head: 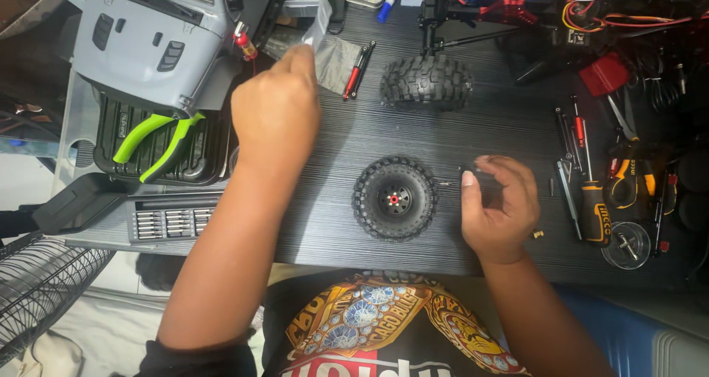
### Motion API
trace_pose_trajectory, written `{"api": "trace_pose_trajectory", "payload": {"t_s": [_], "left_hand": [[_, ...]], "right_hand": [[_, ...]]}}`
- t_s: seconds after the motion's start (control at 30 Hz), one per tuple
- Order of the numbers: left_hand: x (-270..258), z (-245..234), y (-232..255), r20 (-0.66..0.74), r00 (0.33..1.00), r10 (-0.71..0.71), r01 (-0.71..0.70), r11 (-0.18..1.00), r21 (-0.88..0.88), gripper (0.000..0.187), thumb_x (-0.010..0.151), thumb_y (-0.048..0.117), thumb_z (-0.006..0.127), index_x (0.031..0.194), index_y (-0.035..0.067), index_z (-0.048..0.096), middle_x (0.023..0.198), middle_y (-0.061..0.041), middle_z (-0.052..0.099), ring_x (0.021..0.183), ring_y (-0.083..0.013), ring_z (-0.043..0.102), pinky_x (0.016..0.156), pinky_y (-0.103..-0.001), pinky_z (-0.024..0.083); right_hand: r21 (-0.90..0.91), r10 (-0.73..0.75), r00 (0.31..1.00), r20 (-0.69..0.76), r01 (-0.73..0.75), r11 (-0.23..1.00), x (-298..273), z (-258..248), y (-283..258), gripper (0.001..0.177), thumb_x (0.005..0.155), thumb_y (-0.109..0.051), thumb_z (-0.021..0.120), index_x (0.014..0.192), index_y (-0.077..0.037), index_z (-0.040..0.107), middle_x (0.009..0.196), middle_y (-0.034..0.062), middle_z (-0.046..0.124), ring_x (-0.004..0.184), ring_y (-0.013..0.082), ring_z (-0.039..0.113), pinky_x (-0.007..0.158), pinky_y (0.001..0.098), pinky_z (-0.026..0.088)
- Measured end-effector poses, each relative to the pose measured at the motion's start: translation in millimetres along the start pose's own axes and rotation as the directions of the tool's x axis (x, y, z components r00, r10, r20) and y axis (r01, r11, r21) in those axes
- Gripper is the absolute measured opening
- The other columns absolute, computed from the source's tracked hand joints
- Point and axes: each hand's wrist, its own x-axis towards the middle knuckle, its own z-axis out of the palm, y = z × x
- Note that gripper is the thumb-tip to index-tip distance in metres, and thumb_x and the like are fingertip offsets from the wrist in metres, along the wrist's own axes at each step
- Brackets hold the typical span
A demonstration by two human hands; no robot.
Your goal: The person repairs an RC car by handling its parts and using tools. The person removes a wheel from the chassis and uses a screwdriver to manipulate the car's internal components.
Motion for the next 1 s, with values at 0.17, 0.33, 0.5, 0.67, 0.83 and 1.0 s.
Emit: {"api": "trace_pose_trajectory", "payload": {"t_s": [0.17, 0.33, 0.5, 0.67, 0.83, 1.0], "left_hand": [[-5, 22, -5, 0.126, 0.991, 0.046, -0.062, 0.99, 0.128, 0.027, 0.084, 0.01, 0.065, 0.11, 0.002, 0.071, 0.112, -0.015, 0.076, 0.073, -0.025, 0.075, 0.058, -0.037, 0.059], [-4, 45, 10, 0.389, 0.917, -0.092, -0.018, 0.963, 0.269, 0.012, 0.087, 0.015, 0.064, 0.093, 0.008, 0.072, 0.128, -0.018, 0.07, 0.077, -0.0262, 0.076, 0.059, -0.037, 0.06], [2, 51, 26, 0.348, 0.938, 0.004, -0.068, 0.983, 0.173, 0.033, 0.085, 0.019, 0.06, 0.112, 0.01, 0.075, 0.139, -0.017, 0.062, 0.074, -0.0275, 0.074, 0.066, -0.042, 0.057], [6, 45, 24, 0.485, 0.872, -0.067, -0.078, 0.959, 0.274, 0.029, 0.09, 0.03, 0.057, 0.099, 0.015, 0.079, 0.141, -0.012, 0.06, 0.092, -0.0278, 0.071, 0.085, -0.048, 0.048], [12, 41, 23, 0.444, 0.886, -0.134, -0.042, 0.93, 0.365, 0.028, 0.084, 0.031, 0.058, 0.093, 0.018, 0.081, 0.135, -0.012, 0.065, 0.095, -0.0285, 0.071, 0.078, -0.045, 0.049], [30, 68, 29, 0.357, 0.932, -0.062, 0.05, 0.998, 0.041, 0.021, 0.095, 0.016, 0.063, 0.112, 0.009, 0.073, 0.113, -0.01, 0.069, 0.092, -0.0264, 0.075, 0.08, -0.044, 0.057]], "right_hand": [[0.035, -0.004, 1.0, -0.013, 0.004, 0.999, 1, 0, 2, 0.023, 0.096, 0.005, 0.073, 0.116, 0.001, 0.063, 0.117, 0.0148, 0.068, 0.106, 0.026, 0.068, 0.095, 0.0333, 0.056], [0.022, -0.01, 1.0, -0.014, 0.01, 1.0, 2, 0, 1, 0.022, 0.094, 0.005, 0.074, 0.113, 0.0, 0.063, 0.114, 0.0147, 0.068, 0.108, 0.0277, 0.069, 0.093, 0.0332, 0.056], [0.031, 0.02, 1.0, -0.011, -0.02, 0.999, 1, 0, 2, 0.021, 0.094, 0.005, 0.073, 0.112, 0.001, 0.064, 0.114, 0.0149, 0.068, 0.108, 0.027, 0.068, 0.093, 0.033, 0.055], [0.049, 0.034, 0.999, -0.026, -0.033, 0.998, 0, 2, 4, 0.02, 0.095, 0.004, 0.072, 0.112, 0.001, 0.063, 0.114, 0.0153, 0.067, 0.107, 0.0262, 0.068, 0.093, 0.0319, 0.056], [0.069, 0.064, 0.998, -0.023, -0.063, 0.996, -2, 3, 4, 0.018, 0.095, 0.005, 0.071, 0.111, 0.002, 0.063, 0.115, 0.0147, 0.066, 0.108, 0.0245, 0.068, 0.093, 0.0314, 0.055], [0.11, 0.09, 0.996, -0.018, -0.087, 0.99, -1, 6, 3, 0.017, 0.097, 0.006, 0.069, 0.112, 0.004, 0.062, 0.117, 0.0148, 0.064, 0.107, 0.0227, 0.067, 0.094, 0.0298, 0.055]]}}
